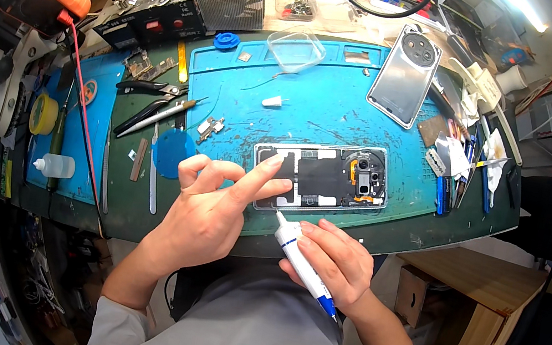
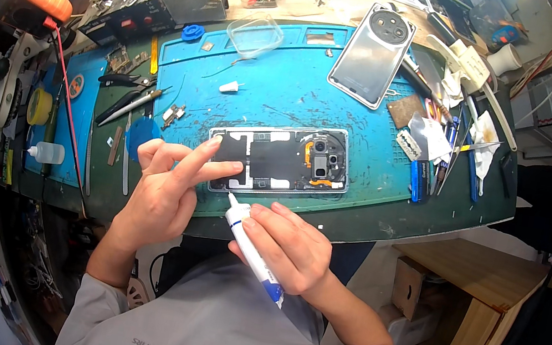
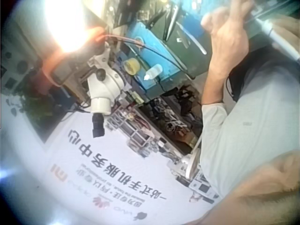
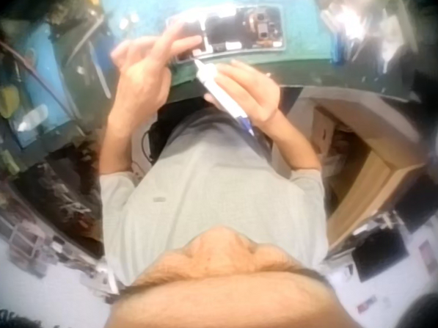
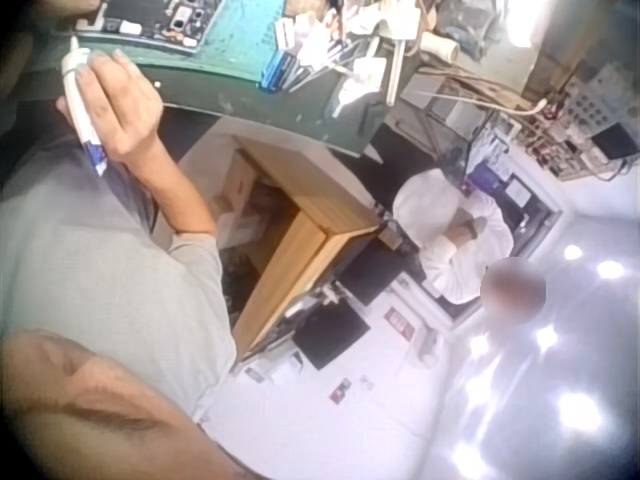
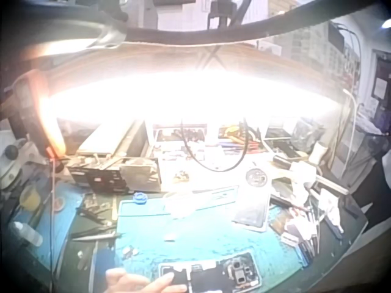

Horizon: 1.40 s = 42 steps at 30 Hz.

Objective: The person applies adhesive to the internal frame of a disassembled smartphone using a tube. They then use a hot air gun to heat the back cover of another smartphone. The workspace is cluttered with tools and electronic parts.

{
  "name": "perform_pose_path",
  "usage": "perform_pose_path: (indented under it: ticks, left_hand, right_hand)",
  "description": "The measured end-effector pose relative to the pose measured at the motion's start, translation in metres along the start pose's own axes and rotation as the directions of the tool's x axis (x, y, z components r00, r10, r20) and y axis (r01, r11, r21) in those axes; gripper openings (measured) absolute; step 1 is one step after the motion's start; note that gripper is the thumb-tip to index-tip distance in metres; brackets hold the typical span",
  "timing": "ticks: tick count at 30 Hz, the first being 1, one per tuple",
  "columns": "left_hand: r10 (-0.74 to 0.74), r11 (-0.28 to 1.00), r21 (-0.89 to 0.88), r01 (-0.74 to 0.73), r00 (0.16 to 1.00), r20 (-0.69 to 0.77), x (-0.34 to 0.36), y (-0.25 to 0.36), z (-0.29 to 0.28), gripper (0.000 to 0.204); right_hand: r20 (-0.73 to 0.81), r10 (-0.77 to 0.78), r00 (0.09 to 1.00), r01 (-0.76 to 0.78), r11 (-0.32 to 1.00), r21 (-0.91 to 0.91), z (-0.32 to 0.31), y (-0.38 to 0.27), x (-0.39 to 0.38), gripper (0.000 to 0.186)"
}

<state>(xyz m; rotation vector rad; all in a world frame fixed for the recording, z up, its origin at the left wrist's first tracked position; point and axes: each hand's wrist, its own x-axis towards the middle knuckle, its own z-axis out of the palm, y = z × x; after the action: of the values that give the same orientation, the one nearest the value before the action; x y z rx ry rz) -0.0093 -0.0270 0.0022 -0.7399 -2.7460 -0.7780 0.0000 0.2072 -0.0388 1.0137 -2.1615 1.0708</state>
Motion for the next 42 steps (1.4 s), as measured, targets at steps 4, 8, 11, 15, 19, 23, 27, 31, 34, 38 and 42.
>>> perform_pose_path:
  ticks: [4,8,11,15,19,23,27,31,34,38,42]
  left_hand:
    - [0.003,1.0,0.007,-0.003,1.0,0.0,-0.0001,-0.0001,-0.0001,0.072]
    - [0.003,1.0,0.013,-0.004,1.0,0.003,0.0014,0.001,-0.0009,0.071]
    - [0.006,1.0,0.017,-0.006,1.0,0.001,0.0012,0.0007,-0.0009,0.071]
    - [0.005,1.0,0.014,-0.005,1.0,-0.002,0.0009,0.0003,-0.0005,0.071]
    - [0.004,1.0,0.019,-0.004,1.0,-0.002,0.0013,0.0004,-0.0004,0.071]
    - [0.007,1.0,0.02,-0.006,1.0,-0.006,0.0012,0.0003,0.0003,0.071]
    - [0.006,1.0,0.02,-0.006,1.0,-0.01,0.0014,0.0002,0.0004,0.071]
    - [0.0,1.0,0.009,0.001,1.0,-0.008,0.0014,0.0007,0.0003,0.071]
    - [0.004,1.0,0.013,-0.003,1.0,-0.011,0.0009,0.0,0.0004,0.071]
    - [0.006,1.0,0.019,-0.006,1.0,-0.008,0.0015,0.0005,0.0003,0.071]
    - [0.005,1.0,0.024,-0.004,1.0,-0.006,0.0021,0.0016,-0.0007,0.07]
  right_hand:
    - [-0.003,0.002,1.0,-0.002,1.0,-0.006,-0.0007,0.0002,0.0001,0.032]
    - [-0.005,0.007,1.0,-0.007,1.0,-0.005,-0.0012,0.0006,-0.0006,0.032]
    - [-0.006,0.011,1.0,-0.011,1.0,-0.007,-0.0016,0.0004,-0.0013,0.032]
    - [-0.006,0.014,1.0,-0.014,1.0,-0.019,-0.0024,0.0002,-0.002,0.032]
    - [-0.009,0.015,1.0,-0.015,1.0,-0.016,-0.0028,0.0003,-0.0019,0.032]
    - [-0.008,0.017,1.0,-0.018,1.0,-0.025,-0.0034,-0.0001,-0.0021,0.033]
    - [-0.007,0.018,1.0,-0.018,0.999,-0.027,-0.0038,0.0003,-0.0026,0.033]
    - [-0.006,0.019,1.0,-0.019,1.0,-0.023,-0.0045,0.0,-0.0021,0.033]
    - [-0.01,0.017,1.0,-0.017,0.999,-0.028,-0.0053,-0.0001,-0.0015,0.032]
    - [-0.008,0.024,1.0,-0.024,0.999,-0.03,-0.0071,0.0006,-0.0024,0.032]
    - [-0.012,0.026,1.0,-0.026,0.999,-0.027,-0.008,0.0012,-0.0033,0.032]
